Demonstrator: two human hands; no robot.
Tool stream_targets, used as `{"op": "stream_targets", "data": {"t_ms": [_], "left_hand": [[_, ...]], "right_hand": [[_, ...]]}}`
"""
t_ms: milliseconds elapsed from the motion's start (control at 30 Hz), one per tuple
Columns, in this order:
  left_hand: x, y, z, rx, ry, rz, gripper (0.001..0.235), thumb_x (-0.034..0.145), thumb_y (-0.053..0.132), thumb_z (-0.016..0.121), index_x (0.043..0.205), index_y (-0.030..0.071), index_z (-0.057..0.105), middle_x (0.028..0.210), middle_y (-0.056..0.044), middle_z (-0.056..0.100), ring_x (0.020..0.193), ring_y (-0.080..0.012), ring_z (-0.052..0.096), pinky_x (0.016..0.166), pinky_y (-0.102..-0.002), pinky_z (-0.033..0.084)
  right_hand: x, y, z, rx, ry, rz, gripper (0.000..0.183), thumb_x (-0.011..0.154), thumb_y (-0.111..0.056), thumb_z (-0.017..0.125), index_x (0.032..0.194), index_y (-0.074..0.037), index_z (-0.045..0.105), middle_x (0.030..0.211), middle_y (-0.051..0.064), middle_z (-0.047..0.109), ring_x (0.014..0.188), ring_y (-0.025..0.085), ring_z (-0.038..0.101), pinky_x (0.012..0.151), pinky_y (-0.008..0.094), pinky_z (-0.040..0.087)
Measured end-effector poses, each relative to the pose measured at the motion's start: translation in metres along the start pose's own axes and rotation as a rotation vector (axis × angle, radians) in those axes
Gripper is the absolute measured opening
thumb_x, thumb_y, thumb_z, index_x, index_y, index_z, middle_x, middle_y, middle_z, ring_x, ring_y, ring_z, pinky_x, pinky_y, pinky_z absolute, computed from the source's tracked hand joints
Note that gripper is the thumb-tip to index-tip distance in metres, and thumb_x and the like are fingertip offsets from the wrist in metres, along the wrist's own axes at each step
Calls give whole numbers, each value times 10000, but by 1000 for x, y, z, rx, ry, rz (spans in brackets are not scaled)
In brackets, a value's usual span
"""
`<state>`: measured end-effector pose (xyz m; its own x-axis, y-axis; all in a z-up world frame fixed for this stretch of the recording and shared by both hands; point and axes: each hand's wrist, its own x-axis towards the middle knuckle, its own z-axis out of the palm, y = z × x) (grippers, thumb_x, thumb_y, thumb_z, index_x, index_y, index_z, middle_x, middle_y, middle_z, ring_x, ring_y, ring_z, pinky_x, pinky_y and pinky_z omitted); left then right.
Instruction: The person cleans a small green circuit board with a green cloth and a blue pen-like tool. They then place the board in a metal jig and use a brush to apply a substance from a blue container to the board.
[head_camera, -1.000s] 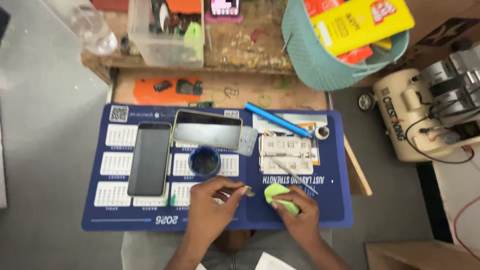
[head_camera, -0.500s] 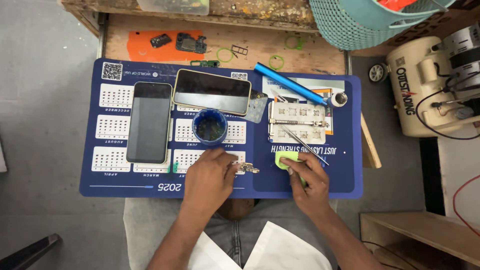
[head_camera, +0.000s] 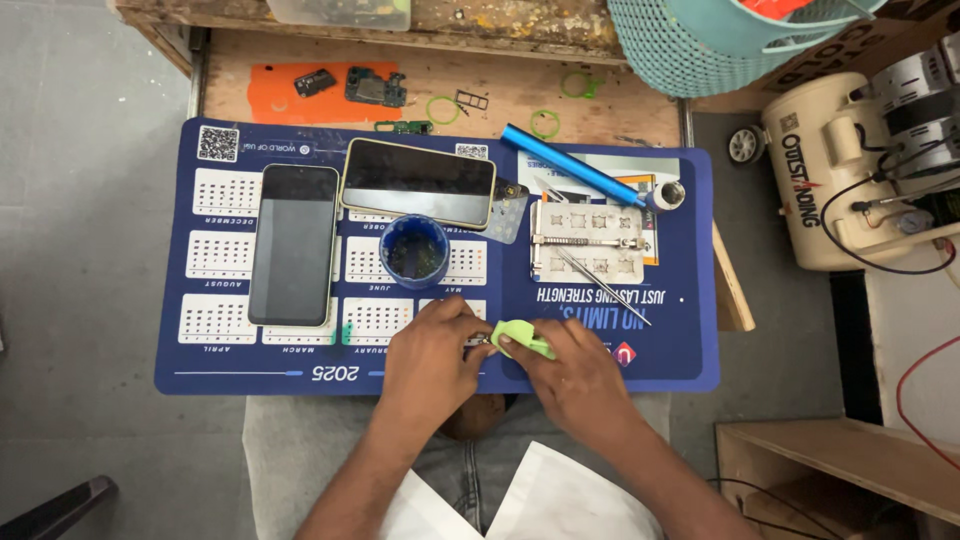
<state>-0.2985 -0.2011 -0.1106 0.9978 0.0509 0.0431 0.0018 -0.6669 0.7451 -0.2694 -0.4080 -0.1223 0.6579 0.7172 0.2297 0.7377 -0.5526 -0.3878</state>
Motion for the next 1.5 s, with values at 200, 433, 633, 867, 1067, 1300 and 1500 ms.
{"op": "stream_targets", "data": {"t_ms": [200,433,633,867,1067,1300,1500], "left_hand": [[1,2,2,1,5,-48,141,715,132,834,848,118,790,876,-12,689,892,-240,666,728,-383,533],[1,2,2,-36,-14,-116,166,710,128,847,862,123,780,840,-15,681,861,-227,669,717,-370,534],[4,5,-2,-62,-37,-123,177,708,111,849,862,124,763,800,-13,671,827,-213,668,694,-363,529],[3,1,-3,-113,-24,-94,181,685,80,848,785,87,698,806,-31,672,815,-230,670,689,-374,527],[1,-3,-3,-124,-14,-33,171,706,54,826,786,76,677,801,-39,694,812,-248,668,689,-388,521],[2,-7,-4,-184,9,-16,153,747,54,798,861,80,699,807,-42,699,805,-250,674,692,-388,518],[-1,-9,-8,-156,-7,69,107,781,53,771,877,84,737,846,-57,684,840,-264,666,715,-395,522]], "right_hand": [[-4,9,-6,7,150,185,376,737,-22,723,1088,-155,733,1029,85,639,923,268,633,762,391,536],[-3,5,4,-49,-5,21,583,673,27,706,1215,-179,768,1020,90,636,903,281,638,752,410,554],[-11,16,-1,30,154,142,371,706,-31,742,1055,-153,769,1070,121,659,870,279,676,710,399,551],[11,40,-41,150,513,357,292,867,13,686,1142,-73,733,1108,128,683,1015,275,702,878,354,548],[48,58,-78,-403,439,185,411,742,24,698,1150,5,749,1337,248,597,1187,404,557,1000,427,443],[22,44,-19,-221,264,441,162,891,-148,765,1047,-107,750,1122,68,668,1065,302,605,897,428,451],[15,72,-27,-144,394,346,117,1015,-90,682,1123,-46,677,1105,66,656,999,301,641,910,437,490]]}}
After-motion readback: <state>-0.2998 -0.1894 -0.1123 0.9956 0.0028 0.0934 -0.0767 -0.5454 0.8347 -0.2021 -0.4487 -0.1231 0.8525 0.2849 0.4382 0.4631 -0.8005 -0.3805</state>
